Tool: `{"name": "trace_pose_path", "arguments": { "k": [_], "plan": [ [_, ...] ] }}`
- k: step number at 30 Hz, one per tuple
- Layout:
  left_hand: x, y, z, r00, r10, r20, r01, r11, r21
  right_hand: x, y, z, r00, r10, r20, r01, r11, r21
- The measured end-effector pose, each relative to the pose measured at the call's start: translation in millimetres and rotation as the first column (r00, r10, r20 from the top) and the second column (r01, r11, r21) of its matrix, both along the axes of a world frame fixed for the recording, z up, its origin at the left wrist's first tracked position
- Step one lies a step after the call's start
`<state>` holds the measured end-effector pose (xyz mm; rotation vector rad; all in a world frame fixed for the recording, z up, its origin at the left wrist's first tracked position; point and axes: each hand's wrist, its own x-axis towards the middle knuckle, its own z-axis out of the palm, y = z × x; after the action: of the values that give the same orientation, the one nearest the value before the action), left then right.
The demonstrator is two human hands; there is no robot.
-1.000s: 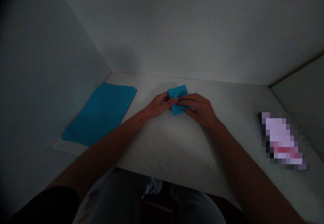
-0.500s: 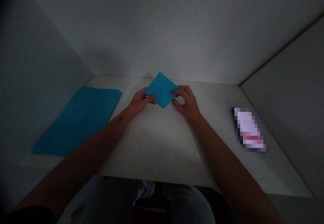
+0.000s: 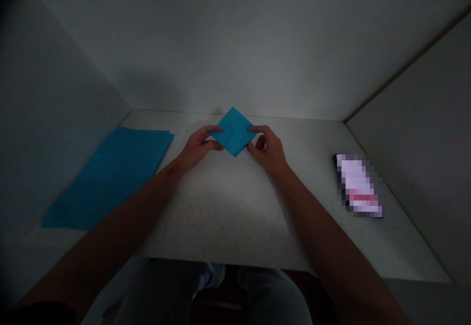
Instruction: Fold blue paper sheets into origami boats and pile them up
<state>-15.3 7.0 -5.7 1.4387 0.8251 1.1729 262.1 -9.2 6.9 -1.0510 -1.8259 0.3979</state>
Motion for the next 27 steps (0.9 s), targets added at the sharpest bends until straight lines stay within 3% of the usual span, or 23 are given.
{"name": "trace_pose_path", "arguments": {
  "k": [21, 27],
  "plan": [
    [-2.4, -0.1, 6.6, 0.987, 0.156, -0.038, -0.158, 0.986, -0.051, -0.3, 3.6, 1.2, 1.0, 0.01, -0.011, -0.01, 0.999, -0.053],
    [-3.9, 1.0, 7.6, 0.982, 0.179, -0.06, -0.179, 0.984, -0.006, -1.3, 4.5, 1.7, 1.0, 0.025, -0.003, -0.025, 0.997, -0.071]
  ]
}}
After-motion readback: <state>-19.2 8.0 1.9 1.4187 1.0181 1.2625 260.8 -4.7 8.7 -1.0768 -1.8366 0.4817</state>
